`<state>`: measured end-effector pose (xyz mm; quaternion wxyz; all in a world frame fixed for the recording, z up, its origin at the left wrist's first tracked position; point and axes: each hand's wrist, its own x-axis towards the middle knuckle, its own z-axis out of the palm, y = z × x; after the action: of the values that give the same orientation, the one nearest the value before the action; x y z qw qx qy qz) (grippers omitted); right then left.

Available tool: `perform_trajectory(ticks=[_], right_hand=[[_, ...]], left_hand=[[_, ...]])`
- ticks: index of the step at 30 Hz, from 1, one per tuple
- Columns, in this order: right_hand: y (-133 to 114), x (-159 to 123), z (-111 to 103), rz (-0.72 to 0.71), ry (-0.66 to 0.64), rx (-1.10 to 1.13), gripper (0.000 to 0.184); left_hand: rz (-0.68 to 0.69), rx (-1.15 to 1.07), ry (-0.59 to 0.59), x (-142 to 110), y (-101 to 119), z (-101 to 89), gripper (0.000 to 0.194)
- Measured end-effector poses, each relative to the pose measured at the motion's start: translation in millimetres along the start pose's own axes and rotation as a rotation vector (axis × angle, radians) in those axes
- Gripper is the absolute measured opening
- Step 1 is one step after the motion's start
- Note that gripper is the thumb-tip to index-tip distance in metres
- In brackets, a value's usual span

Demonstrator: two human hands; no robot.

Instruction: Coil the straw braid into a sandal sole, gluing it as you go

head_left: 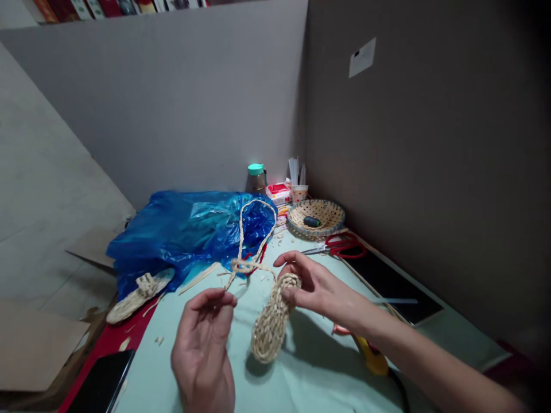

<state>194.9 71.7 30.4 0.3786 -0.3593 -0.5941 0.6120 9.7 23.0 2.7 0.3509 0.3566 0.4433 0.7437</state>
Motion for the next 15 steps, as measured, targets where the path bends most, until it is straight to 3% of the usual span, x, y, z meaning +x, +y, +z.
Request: perform_trajectory(ticks=[4, 9, 15], right_hand=[[4, 1, -4, 0.061, 0.025, 0.061, 0.032], [18, 6, -15, 0.073, 0.039, 0.239, 0.037], [21, 11, -30, 0.023, 0.101, 0.399, 0.04]], left_hand=[[-0.081, -0.039, 0.123, 12, 6, -0.2, 0.029], [-0.089, -0.062, 0.234, 25, 10, -7.5, 0.018], [-0.069, -0.082, 0.291, 35, 10, -17.7, 0.008]])
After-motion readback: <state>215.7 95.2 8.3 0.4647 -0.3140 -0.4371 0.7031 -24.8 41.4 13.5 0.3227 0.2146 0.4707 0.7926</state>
